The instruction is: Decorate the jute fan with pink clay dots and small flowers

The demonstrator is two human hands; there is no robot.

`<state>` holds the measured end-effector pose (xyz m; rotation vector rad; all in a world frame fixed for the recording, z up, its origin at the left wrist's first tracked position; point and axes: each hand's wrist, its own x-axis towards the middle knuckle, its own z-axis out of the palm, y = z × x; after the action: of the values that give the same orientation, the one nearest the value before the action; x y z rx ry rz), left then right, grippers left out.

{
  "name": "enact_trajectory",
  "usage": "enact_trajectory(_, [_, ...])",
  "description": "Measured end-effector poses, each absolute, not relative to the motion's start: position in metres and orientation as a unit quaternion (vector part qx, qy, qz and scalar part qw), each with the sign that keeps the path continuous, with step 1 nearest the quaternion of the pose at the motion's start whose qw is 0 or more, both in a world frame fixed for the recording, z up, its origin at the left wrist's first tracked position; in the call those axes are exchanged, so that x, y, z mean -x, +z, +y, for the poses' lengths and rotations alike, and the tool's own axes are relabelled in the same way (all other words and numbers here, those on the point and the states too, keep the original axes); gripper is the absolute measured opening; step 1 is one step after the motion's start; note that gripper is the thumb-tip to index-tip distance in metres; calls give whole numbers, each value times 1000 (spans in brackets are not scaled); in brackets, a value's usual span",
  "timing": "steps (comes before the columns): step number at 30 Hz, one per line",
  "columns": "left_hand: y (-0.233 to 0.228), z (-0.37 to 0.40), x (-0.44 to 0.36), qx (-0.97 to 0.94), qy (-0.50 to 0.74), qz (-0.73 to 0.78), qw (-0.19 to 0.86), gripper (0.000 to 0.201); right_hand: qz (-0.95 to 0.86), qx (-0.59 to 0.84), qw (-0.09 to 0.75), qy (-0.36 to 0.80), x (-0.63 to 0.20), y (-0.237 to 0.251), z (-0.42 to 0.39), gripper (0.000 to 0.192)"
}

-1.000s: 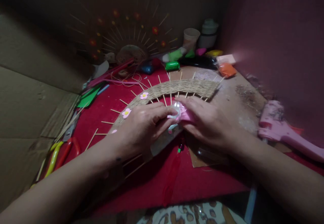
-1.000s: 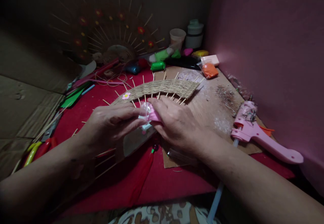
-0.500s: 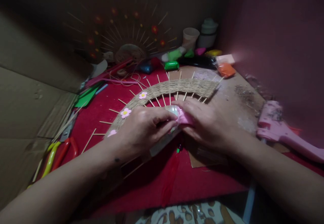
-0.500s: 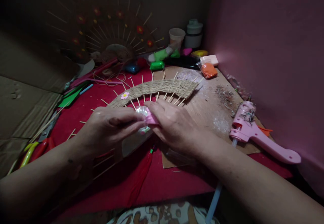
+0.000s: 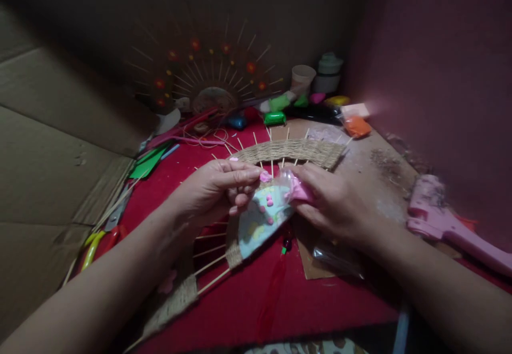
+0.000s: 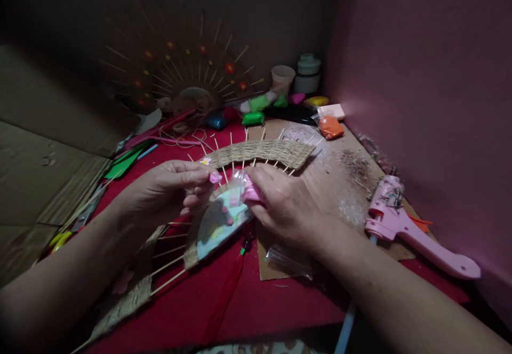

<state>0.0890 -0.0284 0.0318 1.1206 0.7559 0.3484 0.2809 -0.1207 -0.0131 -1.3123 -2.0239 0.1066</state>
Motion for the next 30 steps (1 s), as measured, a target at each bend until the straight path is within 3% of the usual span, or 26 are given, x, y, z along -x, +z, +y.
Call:
enact_trajectory(4, [29,-27,-90,-496,183,354,771,7,-784,513,350,15,-284,-16,-120,33])
enact_trajectory(13, [31,-28,-89,-497,205,331,775,2,-781,515,353,20,-284,-15,-118,31])
enact_trajectory(17, [28,-29,-89,-474,248,322,781,15,-778,517,356,21,-285,-16,-118,35])
enact_trajectory(20, [28,-30,-87,-490,243,307,779,7,-776,520,356,18,-286,-17,-119,37])
enact_trajectory(26, [31,-30,-83,-528,235,327,747,24,-774,519,363,-13,-287,-18,-118,34])
enact_trajectory(30, [36,-29,-84,-528,248,328,744,7,-767,520,374,-30,-289,-17,-116,38])
